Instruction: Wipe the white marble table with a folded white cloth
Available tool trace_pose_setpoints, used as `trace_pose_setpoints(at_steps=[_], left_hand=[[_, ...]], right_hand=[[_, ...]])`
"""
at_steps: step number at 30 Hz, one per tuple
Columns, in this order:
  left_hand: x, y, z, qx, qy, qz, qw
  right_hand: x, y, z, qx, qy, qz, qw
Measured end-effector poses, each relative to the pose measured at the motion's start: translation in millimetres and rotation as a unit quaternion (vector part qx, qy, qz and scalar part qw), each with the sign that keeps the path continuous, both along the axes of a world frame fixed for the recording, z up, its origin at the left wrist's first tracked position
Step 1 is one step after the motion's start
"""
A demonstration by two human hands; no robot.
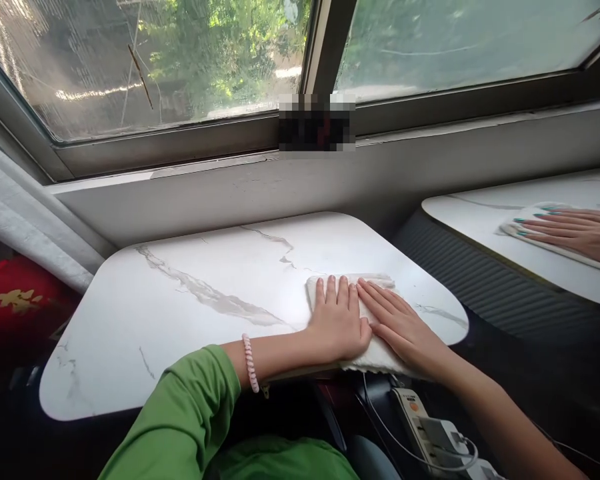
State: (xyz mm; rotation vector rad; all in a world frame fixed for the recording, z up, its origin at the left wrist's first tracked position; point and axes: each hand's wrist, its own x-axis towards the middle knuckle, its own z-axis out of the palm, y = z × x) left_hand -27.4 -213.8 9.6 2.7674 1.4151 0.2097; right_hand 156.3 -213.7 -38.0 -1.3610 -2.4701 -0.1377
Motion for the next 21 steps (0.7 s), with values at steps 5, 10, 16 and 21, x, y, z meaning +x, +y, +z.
trace_pose_setpoints(at_steps=[5, 10, 16, 21], left_hand=[[2.6, -8.1, 1.7, -0.001, 0.007, 0.006, 1.000], [6.9, 16.8, -2.6, 0.000, 0.012, 0.016, 1.000], [3.2, 101.4, -8.0, -0.009, 0.000, 0.039, 0.999], [-4.2, 174.3, -8.3, -0.015, -0.026, 0.121, 0.992]], right_hand=[[2.5, 6.3, 5.4, -0.027, 0.000, 0.007, 1.000], [-4.2, 34.2, 5.4, -0.022, -0.017, -0.018, 0.999], [-21.5, 120.4, 5.0, -0.008, 0.009, -0.047, 0.999], [-44.7, 207.2, 11.5, -0.017, 0.030, -0.035, 0.999]])
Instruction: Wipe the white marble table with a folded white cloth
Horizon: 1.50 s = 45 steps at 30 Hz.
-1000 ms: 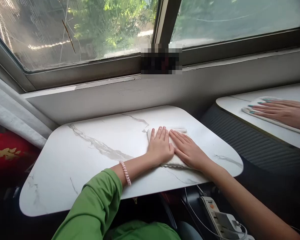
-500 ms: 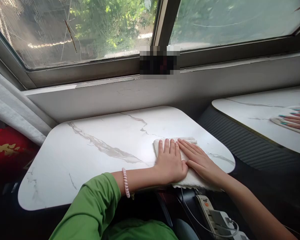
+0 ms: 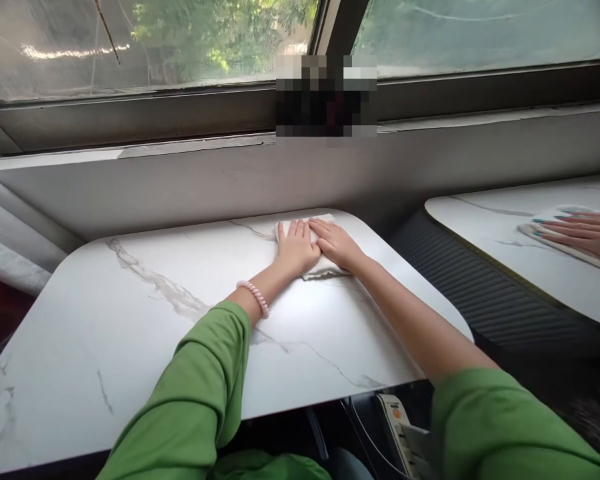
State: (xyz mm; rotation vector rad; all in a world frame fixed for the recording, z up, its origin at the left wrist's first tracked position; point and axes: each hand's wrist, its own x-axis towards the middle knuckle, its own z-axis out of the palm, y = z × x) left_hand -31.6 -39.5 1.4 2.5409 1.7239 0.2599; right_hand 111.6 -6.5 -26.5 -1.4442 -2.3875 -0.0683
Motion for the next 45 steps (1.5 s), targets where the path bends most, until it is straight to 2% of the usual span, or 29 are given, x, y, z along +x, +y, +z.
trace_pose_setpoints(at_steps=[3, 5, 7, 10, 14, 18, 26, 32, 39, 42, 45], left_hand=[[-0.9, 26.3, 0.1, 0.020, -0.013, 0.024, 0.999], [-1.2, 35.6, -1.0, 0.030, -0.020, 0.029, 0.999], [-2.0, 39.3, -3.1, 0.036, -0.024, 0.028, 0.999], [-4.1, 34.9, -6.2, 0.038, -0.025, 0.006, 0.999], [-3.4, 10.6, -7.8, 0.032, -0.018, -0.020, 0.999], [7.3, -29.4, -6.4, 0.016, -0.002, -0.057, 0.998], [55.8, -107.5, -1.4, -0.005, -0.002, -0.120, 0.993], [83.0, -139.4, 0.4, -0.026, -0.006, -0.153, 0.988], [84.7, -142.6, 0.1, -0.022, -0.006, -0.158, 0.987], [84.9, -136.6, -0.4, -0.019, -0.007, -0.154, 0.988], [84.8, -123.1, -0.5, -0.017, -0.012, -0.133, 0.991]], right_hand=[[-6.9, 34.0, 1.6, -0.002, 0.014, 0.006, 1.000], [-7.5, 44.5, 0.3, 0.005, 0.021, 0.004, 1.000], [-6.1, 45.7, -1.8, 0.011, 0.018, 0.003, 1.000], [-1.8, 33.9, -4.5, 0.008, 0.000, -0.002, 1.000], [8.6, -0.2, -6.0, -0.005, -0.010, 0.001, 1.000], [26.4, -49.1, -5.4, -0.016, -0.017, 0.005, 1.000], [84.0, -144.2, -8.7, -0.031, -0.016, -0.037, 0.999], [116.1, -184.9, -9.9, -0.026, -0.020, -0.051, 0.998], [111.0, -186.6, -13.0, -0.043, -0.009, -0.113, 0.993], [106.1, -175.7, -15.3, -0.033, 0.001, -0.136, 0.990], [102.7, -155.6, -15.6, -0.018, 0.008, -0.121, 0.992]])
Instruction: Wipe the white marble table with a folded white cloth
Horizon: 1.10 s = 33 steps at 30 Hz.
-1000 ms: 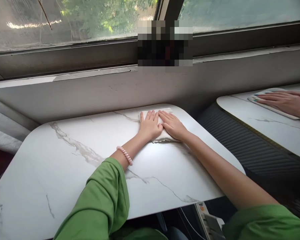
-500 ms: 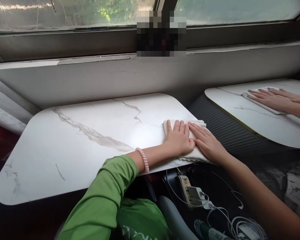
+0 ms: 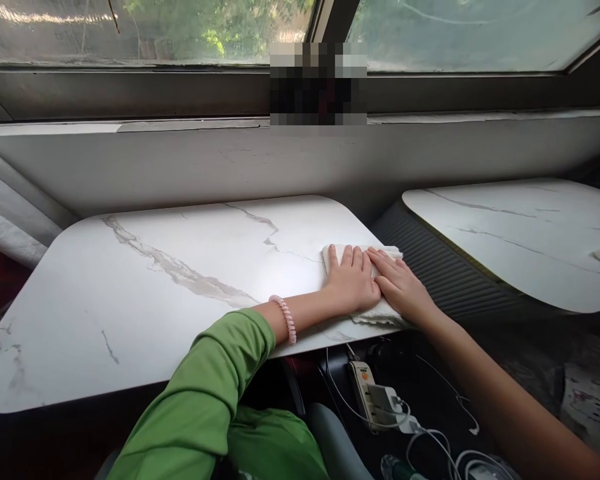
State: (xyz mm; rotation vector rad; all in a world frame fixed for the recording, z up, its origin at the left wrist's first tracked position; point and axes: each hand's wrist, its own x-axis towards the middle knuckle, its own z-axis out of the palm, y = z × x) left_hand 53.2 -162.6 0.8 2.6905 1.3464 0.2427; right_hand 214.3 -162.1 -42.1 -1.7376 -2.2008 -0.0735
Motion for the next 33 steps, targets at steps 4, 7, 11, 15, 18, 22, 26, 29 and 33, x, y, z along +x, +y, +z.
trace_pose_setpoints(at_steps=[4, 7, 11, 15, 18, 22, 26, 29, 33], left_hand=[[-1.7, 31.9, 1.7, -0.018, 0.007, 0.022, 1.000], [-1.8, 63.1, 4.2, -0.044, 0.020, 0.040, 0.998], [3.6, 104.3, 7.8, -0.054, 0.046, 0.087, 0.994], [7.9, 136.4, 8.7, -0.048, 0.045, 0.122, 0.990], [5.5, 155.0, 7.8, -0.040, 0.042, 0.109, 0.992], [1.8, 175.7, 7.0, -0.030, 0.071, 0.093, 0.993], [2.9, 191.8, 4.9, -0.007, 0.061, 0.094, 0.994], [4.2, 199.9, 1.7, 0.015, 0.043, 0.100, 0.994], [4.4, 205.0, -2.2, 0.033, 0.023, 0.105, 0.994]], right_hand=[[-5.1, 39.7, 1.3, 0.013, 0.007, 0.008, 1.000], [-11.7, 75.0, 3.6, 0.013, 0.013, 0.007, 1.000], [-24.0, 120.4, 9.1, -0.010, 0.045, -0.010, 0.999], [-33.5, 155.3, 13.1, -0.014, 0.065, -0.037, 0.997], [-35.5, 174.0, 14.4, -0.007, 0.052, -0.021, 0.998], [-34.4, 192.2, 15.5, 0.003, 0.036, -0.002, 0.999], [-32.8, 207.2, 15.7, 0.013, 0.035, -0.002, 0.999], [-31.9, 216.8, 15.7, 0.020, 0.034, -0.001, 0.999], [-31.3, 223.6, 16.1, 0.026, 0.022, 0.002, 0.999]])
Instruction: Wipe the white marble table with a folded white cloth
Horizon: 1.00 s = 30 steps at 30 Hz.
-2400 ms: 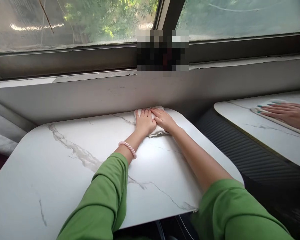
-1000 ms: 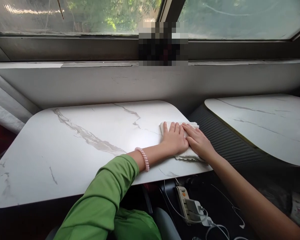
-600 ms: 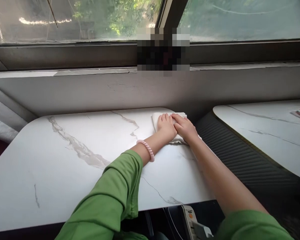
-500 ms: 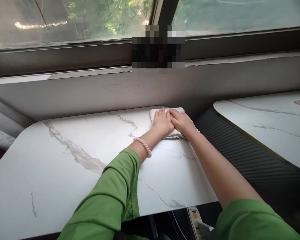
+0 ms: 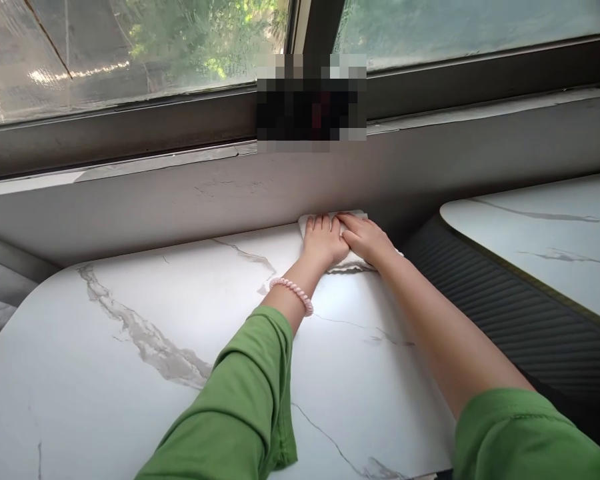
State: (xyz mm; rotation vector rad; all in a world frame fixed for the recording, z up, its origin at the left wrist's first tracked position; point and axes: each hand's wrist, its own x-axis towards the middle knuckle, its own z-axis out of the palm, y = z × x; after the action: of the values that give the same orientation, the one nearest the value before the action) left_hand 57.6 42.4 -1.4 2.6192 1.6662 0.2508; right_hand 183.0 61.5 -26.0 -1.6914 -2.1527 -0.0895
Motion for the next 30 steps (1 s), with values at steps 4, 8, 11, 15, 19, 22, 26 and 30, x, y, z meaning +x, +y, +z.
trace_pose_setpoints(at_steps=[4, 8, 11, 15, 19, 22, 26, 30], left_hand=[[-1.9, -2.4, -1.4, 0.005, 0.000, 0.000, 1.000], [-4.5, -15.9, -0.9, 0.004, 0.016, -0.005, 1.000], [-4.0, -34.4, 0.6, -0.002, 0.028, -0.009, 1.000], [-0.3, -69.3, 5.0, -0.015, 0.037, -0.015, 0.999], [2.9, -116.4, 10.8, -0.011, 0.038, -0.051, 0.998], [4.9, -156.8, 12.6, -0.021, 0.038, -0.087, 0.995], [6.1, -201.3, 10.6, -0.026, 0.034, -0.125, 0.991], [2.6, -220.9, 9.2, -0.016, 0.031, -0.122, 0.992]], right_hand=[[1.5, -3.3, 0.2, 0.006, -0.017, 0.007, 1.000], [3.5, -19.2, 1.1, -0.021, -0.045, 0.013, 0.999], [3.8, -40.0, 2.9, -0.048, -0.050, 0.003, 0.998], [7.1, -76.9, 2.0, -0.052, -0.045, 0.002, 0.998], [23.6, -127.3, -10.4, -0.022, -0.047, -0.013, 0.999], [41.9, -174.9, -26.9, 0.025, -0.050, 0.003, 0.998], [54.2, -231.4, -43.4, 0.098, -0.040, 0.036, 0.994], [46.3, -253.3, -42.6, 0.088, -0.001, 0.019, 0.996]])
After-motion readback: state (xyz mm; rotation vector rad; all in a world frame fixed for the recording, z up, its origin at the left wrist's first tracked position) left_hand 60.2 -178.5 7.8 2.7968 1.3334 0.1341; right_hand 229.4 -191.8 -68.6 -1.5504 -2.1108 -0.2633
